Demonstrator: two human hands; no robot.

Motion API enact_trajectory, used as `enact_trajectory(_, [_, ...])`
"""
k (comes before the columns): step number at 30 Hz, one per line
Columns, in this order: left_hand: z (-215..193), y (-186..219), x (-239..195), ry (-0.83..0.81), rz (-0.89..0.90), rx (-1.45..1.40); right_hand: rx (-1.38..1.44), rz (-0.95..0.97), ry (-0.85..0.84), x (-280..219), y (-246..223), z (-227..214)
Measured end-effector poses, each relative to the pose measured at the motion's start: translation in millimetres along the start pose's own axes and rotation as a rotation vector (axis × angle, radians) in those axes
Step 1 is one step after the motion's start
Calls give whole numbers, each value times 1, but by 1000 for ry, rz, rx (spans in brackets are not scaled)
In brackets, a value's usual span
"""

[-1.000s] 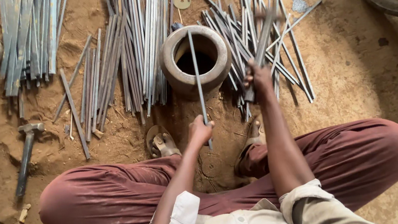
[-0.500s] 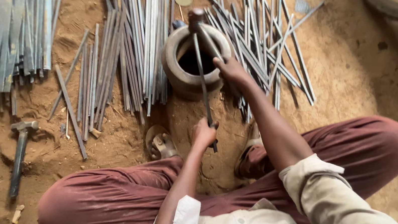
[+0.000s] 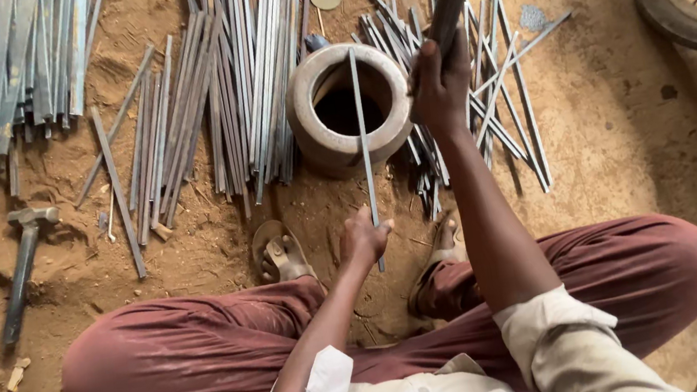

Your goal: The person sits on the ground and repeatedly sharpens metal rods by striking them with a hammer against a cylindrical metal anvil. The person handles the rods one at a time, striking the ends to create a point, and places the finished rods into a pile.

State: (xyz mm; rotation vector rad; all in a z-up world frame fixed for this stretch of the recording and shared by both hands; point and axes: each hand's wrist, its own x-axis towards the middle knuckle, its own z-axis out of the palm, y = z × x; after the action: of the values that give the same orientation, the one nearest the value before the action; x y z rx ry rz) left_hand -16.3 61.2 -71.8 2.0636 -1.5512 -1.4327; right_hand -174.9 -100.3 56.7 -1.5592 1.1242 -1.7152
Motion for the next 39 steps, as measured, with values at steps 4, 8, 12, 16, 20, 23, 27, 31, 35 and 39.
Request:
enact_trajectory(4, [9, -19, 9, 171, 247, -12, -249, 280, -74, -14, 44, 7])
enact_trajectory(8, [33, -35, 34, 176, 142, 0, -572, 701, -291, -37, 98, -11])
enact_trajectory(12, [41, -43, 65, 266, 245, -140, -505, 725, -177, -61, 139, -26])
enact_trajectory(16, [43, -54, 56, 286, 295, -63, -599, 620, -126, -100, 140, -29])
enact_trajectory(20, [28, -36, 55, -46, 64, -180, -530, 813, -137, -105, 112, -27])
enact_trajectory(23, [21, -30, 44, -158, 116, -529, -554, 848, -162, -107, 99, -19])
enact_trajectory(27, [1, -25, 37, -353, 44, -863, -592, 799, -164, -109, 105, -10])
enact_trajectory(31, [-12, -18, 27, -428, 22, -894, -449, 903, -126, -108, 101, -12])
enact_trajectory(35, [-12, -11, 23, -364, -3, -823, -374, 934, -148, -95, 80, -8])
enact_trajectory(39, [-10, -5, 15, -241, 6, -725, -41, 857, -112, -76, 50, -8])
